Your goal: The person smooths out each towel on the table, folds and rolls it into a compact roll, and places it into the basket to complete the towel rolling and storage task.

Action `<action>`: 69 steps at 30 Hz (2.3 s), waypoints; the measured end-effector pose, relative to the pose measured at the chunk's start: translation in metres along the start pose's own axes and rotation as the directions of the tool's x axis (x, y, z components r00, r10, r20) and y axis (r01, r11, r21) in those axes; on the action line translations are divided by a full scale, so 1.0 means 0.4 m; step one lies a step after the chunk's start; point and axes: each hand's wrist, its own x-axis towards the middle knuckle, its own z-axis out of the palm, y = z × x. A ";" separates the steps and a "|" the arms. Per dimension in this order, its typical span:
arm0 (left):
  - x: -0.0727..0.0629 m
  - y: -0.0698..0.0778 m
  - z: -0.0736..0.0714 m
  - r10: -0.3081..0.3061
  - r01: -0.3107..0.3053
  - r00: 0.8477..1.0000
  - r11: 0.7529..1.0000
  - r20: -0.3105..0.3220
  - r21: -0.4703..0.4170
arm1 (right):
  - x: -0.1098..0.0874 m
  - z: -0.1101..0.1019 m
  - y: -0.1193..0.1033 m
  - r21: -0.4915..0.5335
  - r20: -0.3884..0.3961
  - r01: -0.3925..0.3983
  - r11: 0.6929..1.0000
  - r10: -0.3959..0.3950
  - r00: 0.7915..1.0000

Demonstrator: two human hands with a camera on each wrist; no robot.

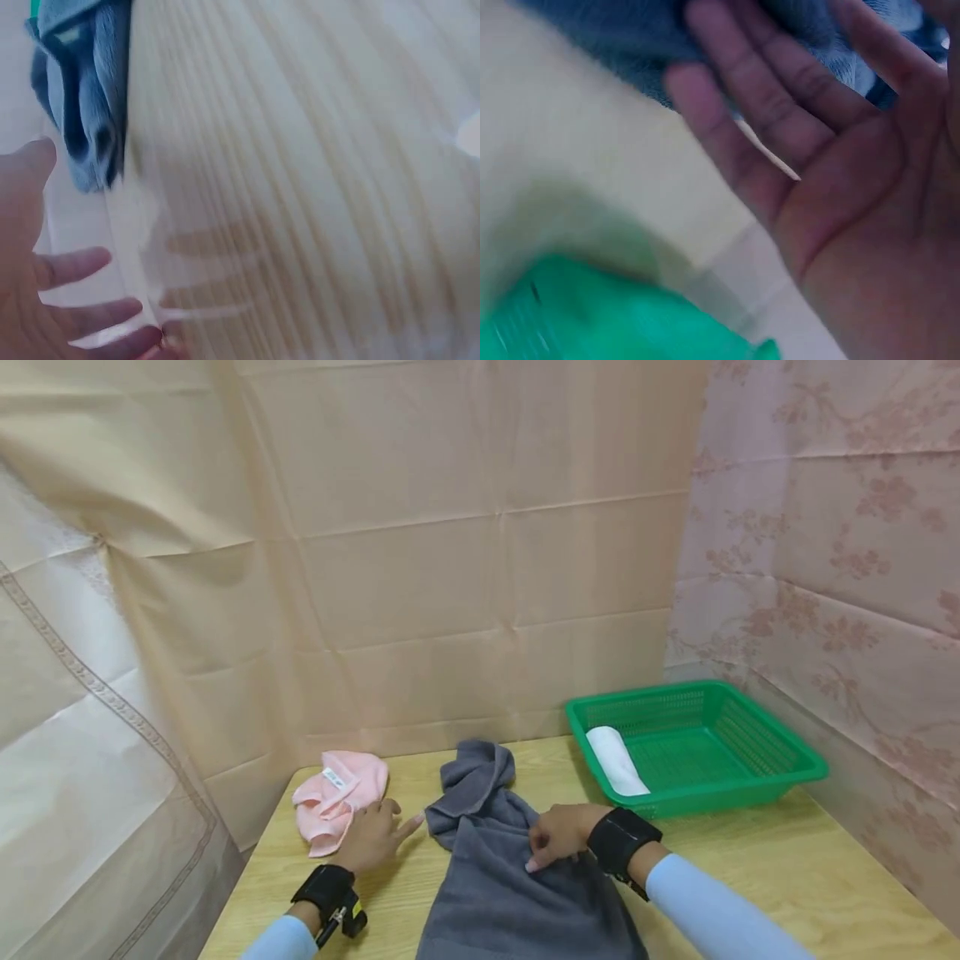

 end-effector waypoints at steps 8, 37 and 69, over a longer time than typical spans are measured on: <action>0.039 0.087 0.030 0.220 -0.208 0.972 0.968 0.078 -0.144 | 0.057 0.040 0.014 -0.050 -0.261 0.098 0.994 -0.107 0.959; 0.041 -0.011 -0.020 -0.012 0.038 0.964 0.995 -0.267 0.094 | 0.068 0.049 0.016 -0.148 -0.316 0.066 0.987 -0.111 0.942; 0.031 0.086 -0.011 0.467 -0.502 0.850 0.859 0.244 0.102 | 0.075 0.042 0.033 -0.286 -0.388 0.072 0.956 -0.184 0.903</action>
